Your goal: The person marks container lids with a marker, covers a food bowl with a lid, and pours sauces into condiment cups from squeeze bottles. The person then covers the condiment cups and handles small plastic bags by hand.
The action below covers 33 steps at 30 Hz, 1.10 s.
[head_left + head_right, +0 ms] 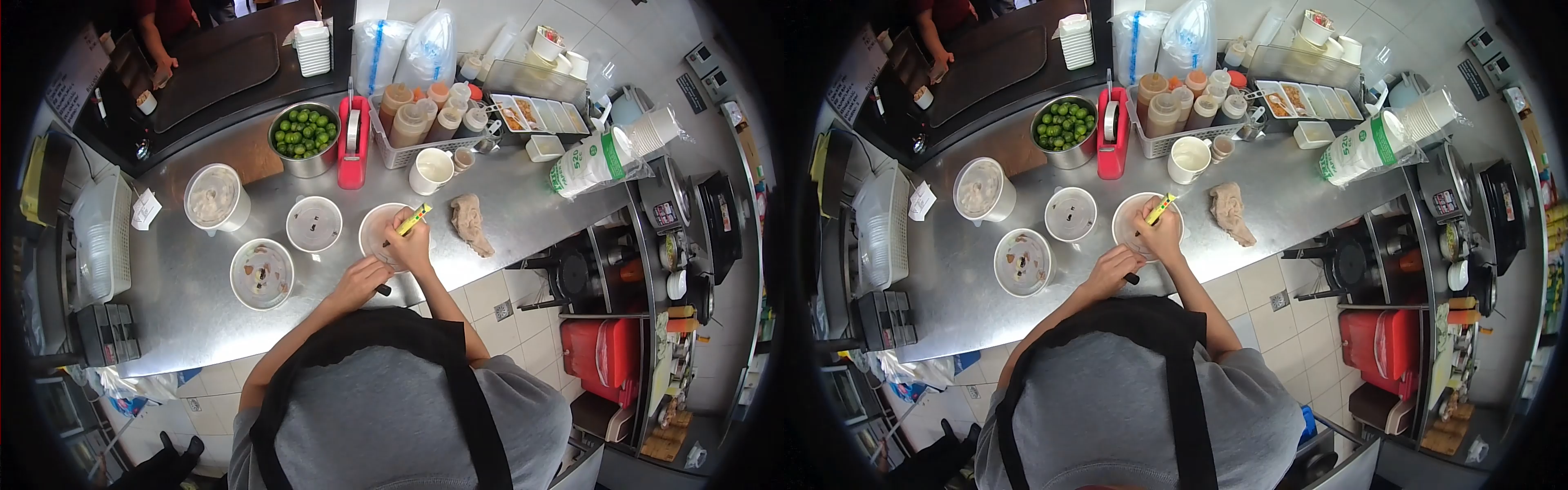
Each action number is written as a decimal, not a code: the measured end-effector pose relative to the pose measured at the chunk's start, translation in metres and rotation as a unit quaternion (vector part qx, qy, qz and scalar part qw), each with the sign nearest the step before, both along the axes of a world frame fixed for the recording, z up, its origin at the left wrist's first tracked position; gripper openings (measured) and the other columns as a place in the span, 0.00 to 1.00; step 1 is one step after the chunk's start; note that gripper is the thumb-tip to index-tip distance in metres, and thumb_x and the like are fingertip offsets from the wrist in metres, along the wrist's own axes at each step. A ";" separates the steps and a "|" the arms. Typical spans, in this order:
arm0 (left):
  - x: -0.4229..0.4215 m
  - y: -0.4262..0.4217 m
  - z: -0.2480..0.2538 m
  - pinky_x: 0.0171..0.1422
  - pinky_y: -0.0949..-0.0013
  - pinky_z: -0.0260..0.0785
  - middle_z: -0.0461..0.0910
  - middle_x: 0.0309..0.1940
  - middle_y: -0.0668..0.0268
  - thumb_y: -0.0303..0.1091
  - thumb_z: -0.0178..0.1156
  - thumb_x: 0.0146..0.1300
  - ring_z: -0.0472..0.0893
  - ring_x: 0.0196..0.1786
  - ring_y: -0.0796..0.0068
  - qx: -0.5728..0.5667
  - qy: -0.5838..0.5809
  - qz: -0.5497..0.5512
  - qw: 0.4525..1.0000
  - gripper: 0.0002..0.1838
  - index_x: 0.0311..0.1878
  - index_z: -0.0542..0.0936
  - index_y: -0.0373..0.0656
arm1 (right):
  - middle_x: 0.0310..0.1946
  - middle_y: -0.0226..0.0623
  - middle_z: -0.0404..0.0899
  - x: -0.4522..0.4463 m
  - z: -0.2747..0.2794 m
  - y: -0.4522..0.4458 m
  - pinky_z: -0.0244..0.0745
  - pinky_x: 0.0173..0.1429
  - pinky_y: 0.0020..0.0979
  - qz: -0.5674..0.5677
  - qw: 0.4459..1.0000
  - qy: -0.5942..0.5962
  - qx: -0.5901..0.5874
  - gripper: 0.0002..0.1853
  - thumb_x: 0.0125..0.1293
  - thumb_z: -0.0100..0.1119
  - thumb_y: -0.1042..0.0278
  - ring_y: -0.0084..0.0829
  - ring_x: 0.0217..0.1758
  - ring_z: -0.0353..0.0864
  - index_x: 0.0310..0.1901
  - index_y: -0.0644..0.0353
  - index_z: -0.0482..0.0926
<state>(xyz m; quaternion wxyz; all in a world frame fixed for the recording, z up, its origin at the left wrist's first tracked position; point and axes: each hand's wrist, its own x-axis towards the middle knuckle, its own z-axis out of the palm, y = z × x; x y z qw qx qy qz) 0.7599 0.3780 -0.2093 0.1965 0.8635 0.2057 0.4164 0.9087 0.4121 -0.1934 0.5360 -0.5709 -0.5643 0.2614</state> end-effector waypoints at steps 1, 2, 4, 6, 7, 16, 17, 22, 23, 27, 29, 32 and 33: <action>0.000 0.000 0.001 0.36 0.66 0.70 0.78 0.31 0.63 0.22 0.62 0.50 0.76 0.32 0.65 0.001 0.001 0.000 1.000 0.09 0.25 0.70 0.38 | 0.13 0.31 0.64 0.001 -0.006 0.003 0.60 0.23 0.26 -0.011 1.000 0.008 0.004 0.10 0.50 0.60 0.74 0.21 0.17 0.64 0.21 0.61 0.66; 0.000 0.001 0.001 0.36 0.66 0.70 0.79 0.31 0.63 0.22 0.62 0.50 0.76 0.32 0.65 0.003 0.001 0.000 1.000 0.09 0.25 0.70 0.38 | 0.13 0.33 0.65 0.002 -0.011 0.005 0.61 0.22 0.28 -0.022 1.000 0.017 0.008 0.10 0.49 0.60 0.74 0.23 0.16 0.65 0.21 0.61 0.67; 0.000 0.001 0.001 0.35 0.67 0.70 0.79 0.30 0.63 0.22 0.63 0.50 0.76 0.32 0.65 0.008 0.000 -0.001 1.000 0.09 0.25 0.69 0.38 | 0.13 0.34 0.65 0.000 -0.005 0.003 0.61 0.23 0.28 -0.024 1.000 0.004 0.005 0.10 0.49 0.60 0.74 0.24 0.16 0.66 0.21 0.61 0.66; 0.000 0.000 0.001 0.35 0.67 0.70 0.79 0.30 0.63 0.22 0.63 0.50 0.76 0.32 0.65 0.007 -0.001 0.000 1.000 0.10 0.25 0.69 0.38 | 0.13 0.34 0.65 -0.001 0.001 0.001 0.61 0.23 0.29 -0.020 1.000 -0.013 0.000 0.10 0.49 0.59 0.74 0.24 0.16 0.66 0.21 0.61 0.66; 0.000 0.000 0.001 0.35 0.67 0.70 0.79 0.30 0.63 0.22 0.63 0.50 0.76 0.32 0.65 0.006 -0.002 0.001 1.000 0.10 0.25 0.69 0.38 | 0.13 0.34 0.65 -0.001 0.003 0.000 0.61 0.23 0.29 -0.014 1.000 -0.024 -0.005 0.10 0.49 0.59 0.74 0.25 0.16 0.66 0.21 0.61 0.66; 0.001 0.000 -0.001 0.35 0.66 0.70 0.79 0.31 0.63 0.23 0.63 0.51 0.76 0.32 0.65 -0.003 -0.004 -0.002 1.000 0.10 0.25 0.69 0.38 | 0.13 0.34 0.65 -0.002 0.001 0.000 0.62 0.23 0.28 -0.024 0.999 -0.031 0.014 0.10 0.48 0.59 0.74 0.24 0.15 0.66 0.21 0.61 0.65; 0.000 0.000 -0.001 0.35 0.66 0.70 0.79 0.31 0.63 0.23 0.63 0.51 0.76 0.32 0.65 -0.001 -0.003 -0.001 1.000 0.10 0.25 0.69 0.38 | 0.13 0.34 0.65 -0.001 0.001 0.001 0.62 0.23 0.28 -0.023 0.999 -0.032 0.011 0.10 0.48 0.59 0.74 0.24 0.16 0.66 0.21 0.61 0.65; 0.000 0.000 0.000 0.35 0.66 0.70 0.79 0.31 0.63 0.23 0.63 0.51 0.76 0.31 0.65 0.008 0.001 -0.002 1.000 0.10 0.25 0.69 0.38 | 0.13 0.31 0.64 0.010 -0.006 0.006 0.61 0.23 0.25 -0.015 0.999 0.045 0.011 0.10 0.50 0.58 0.75 0.19 0.17 0.65 0.21 0.61 0.66; 0.000 0.001 0.000 0.35 0.66 0.70 0.79 0.31 0.63 0.23 0.63 0.51 0.76 0.31 0.65 0.011 -0.002 -0.001 1.000 0.10 0.25 0.69 0.38 | 0.13 0.30 0.64 0.013 -0.005 0.008 0.61 0.23 0.25 -0.014 0.998 0.060 0.012 0.10 0.50 0.58 0.75 0.18 0.17 0.65 0.21 0.61 0.66; 0.001 0.001 0.001 0.35 0.66 0.70 0.79 0.31 0.62 0.23 0.63 0.51 0.76 0.31 0.65 0.019 -0.008 -0.001 1.000 0.10 0.25 0.69 0.38 | 0.13 0.29 0.64 0.017 0.000 0.007 0.60 0.23 0.24 -0.016 0.999 0.028 -0.010 0.10 0.51 0.58 0.75 0.16 0.18 0.64 0.21 0.62 0.65; 0.001 0.000 0.001 0.35 0.66 0.70 0.79 0.31 0.62 0.23 0.63 0.50 0.76 0.31 0.65 0.019 -0.008 -0.002 1.000 0.10 0.25 0.69 0.38 | 0.13 0.29 0.63 0.016 0.002 0.005 0.60 0.23 0.24 -0.005 1.000 0.015 -0.017 0.10 0.51 0.58 0.74 0.16 0.18 0.63 0.21 0.62 0.65; 0.001 0.001 0.001 0.35 0.66 0.69 0.79 0.30 0.62 0.22 0.63 0.50 0.76 0.31 0.65 0.019 -0.009 -0.004 1.000 0.10 0.25 0.69 0.38 | 0.13 0.29 0.63 0.018 -0.005 0.007 0.60 0.23 0.24 -0.007 0.999 0.041 -0.010 0.10 0.51 0.58 0.74 0.16 0.18 0.63 0.21 0.62 0.65; 0.001 0.001 0.002 0.35 0.66 0.69 0.79 0.30 0.62 0.22 0.63 0.50 0.76 0.31 0.65 0.019 -0.010 -0.005 1.000 0.10 0.25 0.69 0.38 | 0.13 0.29 0.63 0.018 -0.003 0.008 0.60 0.23 0.24 -0.010 0.998 0.057 -0.004 0.10 0.51 0.58 0.74 0.16 0.18 0.63 0.21 0.62 0.65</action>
